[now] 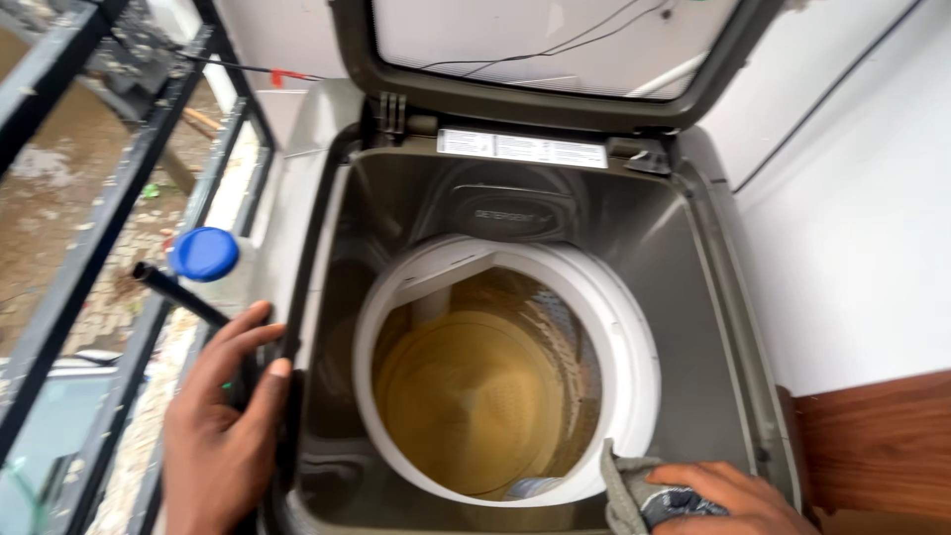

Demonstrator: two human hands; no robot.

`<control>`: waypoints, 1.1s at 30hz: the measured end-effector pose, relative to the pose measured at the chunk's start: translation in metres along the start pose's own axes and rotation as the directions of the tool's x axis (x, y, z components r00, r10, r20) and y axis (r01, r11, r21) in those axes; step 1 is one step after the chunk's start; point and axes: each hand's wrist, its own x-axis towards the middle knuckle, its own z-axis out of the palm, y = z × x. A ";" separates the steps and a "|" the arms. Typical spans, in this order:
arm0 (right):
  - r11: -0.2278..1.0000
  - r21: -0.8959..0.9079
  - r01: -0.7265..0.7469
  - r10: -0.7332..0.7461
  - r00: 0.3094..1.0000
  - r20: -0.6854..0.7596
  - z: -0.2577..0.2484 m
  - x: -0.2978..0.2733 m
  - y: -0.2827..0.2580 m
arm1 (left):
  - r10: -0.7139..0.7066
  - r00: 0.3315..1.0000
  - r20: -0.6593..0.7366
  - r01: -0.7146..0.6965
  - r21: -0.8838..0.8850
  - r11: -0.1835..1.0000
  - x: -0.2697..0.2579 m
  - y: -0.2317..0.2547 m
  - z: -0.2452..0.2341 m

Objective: The person cleans the glass lid and interior rim of a top-loading washing machine using a cloth.

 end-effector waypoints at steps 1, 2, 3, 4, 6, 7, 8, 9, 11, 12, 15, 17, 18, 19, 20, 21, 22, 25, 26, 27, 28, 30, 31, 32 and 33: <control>0.996 0.036 0.079 -0.078 0.996 -0.041 0.006 0.009 -0.001 | -0.020 1.000 0.003 0.020 -0.007 1.000 0.000 0.002 0.000; 0.986 0.079 0.145 -0.142 0.989 -0.036 0.009 0.020 -0.004 | -0.040 0.999 0.005 0.040 -0.013 0.999 0.000 0.005 -0.001; 0.971 0.123 0.207 -0.205 0.978 -0.031 0.011 0.035 -0.013 | -0.064 0.998 0.012 0.064 -0.045 0.997 0.001 0.007 -0.001; 0.949 0.166 0.267 -0.266 0.964 -0.029 0.012 0.051 -0.025 | -0.087 0.996 0.019 0.088 -0.077 0.993 0.002 0.010 -0.001; 0.881 0.243 -0.406 0.326 0.894 0.309 0.017 0.087 -0.062 | -0.141 0.990 0.029 0.144 -0.119 0.983 0.004 0.013 -0.002; 0.921 0.219 -0.322 0.248 0.919 0.307 0.018 0.101 -0.083 | -0.178 0.983 0.035 0.181 -0.124 0.976 0.004 0.014 -0.002; 0.952 0.195 -0.234 0.168 0.937 0.306 0.017 0.114 -0.102 | -0.215 0.976 0.040 0.218 -0.129 0.967 0.003 0.015 -0.003; 0.972 0.234 0.002 -0.048 0.981 0.190 0.017 0.127 -0.120 | -0.209 0.977 0.042 0.213 -0.144 0.966 0.002 0.014 -0.003; 0.902 0.324 0.286 -0.310 0.950 0.025 0.016 0.151 -0.152 | -0.191 0.981 0.043 0.195 -0.175 0.965 0.004 0.012 -0.002; 0.856 0.399 0.330 -0.352 0.936 -0.019 0.016 0.163 -0.167 | -0.140 0.990 0.021 0.142 -0.164 0.976 0.004 0.011 -0.002; 0.905 0.358 0.230 -0.259 0.965 0.036 0.016 0.192 -0.204 | -0.109 0.994 0.001 0.108 -0.120 0.987 0.004 0.011 -0.004; 0.942 0.297 0.154 -0.176 0.983 0.049 0.020 0.205 -0.223 | -0.241 0.970 0.032 0.243 -0.075 0.967 0.005 0.012 -0.005; 0.957 0.267 0.114 -0.132 0.990 0.052 0.022 0.211 -0.230 | -0.214 0.977 0.022 0.215 -0.078 0.974 0.007 0.012 -0.006; 0.941 0.330 0.074 -0.105 0.991 0.077 0.023 0.216 -0.234 | -0.189 0.982 0.015 0.189 -0.081 0.979 0.007 0.011 -0.006; 0.920 0.390 0.033 -0.080 0.991 0.104 0.022 0.223 -0.236 | -0.164 0.986 0.008 0.164 -0.083 0.983 0.006 0.009 -0.006; 0.895 0.446 -0.011 -0.054 0.990 0.131 0.023 0.228 -0.239 | -0.191 0.981 0.028 0.193 -0.075 0.978 0.005 0.007 -0.005; 0.893 0.449 -0.020 -0.027 0.995 0.098 0.025 0.231 -0.243 | -0.219 0.975 0.048 0.222 -0.067 0.973 0.005 0.003 -0.005; 0.863 0.495 -0.103 0.097 0.995 0.038 0.026 0.248 -0.255 | -0.097 0.995 0.003 0.096 -0.118 0.988 0.005 -0.006 0.000; 0.828 0.535 -0.166 0.165 0.985 0.050 0.025 0.259 -0.261 | -0.021 0.999 -0.033 0.017 -0.143 0.990 0.006 -0.010 0.001; 0.788 0.573 -0.226 0.231 0.971 0.066 0.024 0.268 -0.266 | -0.117 0.993 -0.015 0.112 -0.178 0.978 0.007 -0.012 0.001; 0.727 0.633 -0.265 0.292 0.954 0.065 0.020 0.277 -0.270 | -0.210 0.978 0.007 0.207 -0.210 0.955 0.008 -0.013 0.004; 0.584 0.742 -0.328 0.410 0.909 0.079 0.009 0.294 -0.278 | -0.227 0.973 0.030 0.229 -0.208 0.951 0.015 -0.015 0.003; 0.533 0.789 -0.306 0.447 0.893 0.044 0.005 0.300 -0.283 | -0.155 0.987 0.028 0.158 -0.176 0.972 0.020 -0.017 0.001; 0.481 0.832 -0.278 0.486 0.874 0.012 0.002 0.306 -0.288 | -0.082 0.996 0.029 0.086 -0.144 0.986 0.024 -0.018 0.000; 0.426 0.870 -0.247 0.525 0.851 -0.015 -0.001 0.311 -0.292 | -0.139 0.987 0.081 0.151 -0.177 0.973 0.030 -0.018 0.001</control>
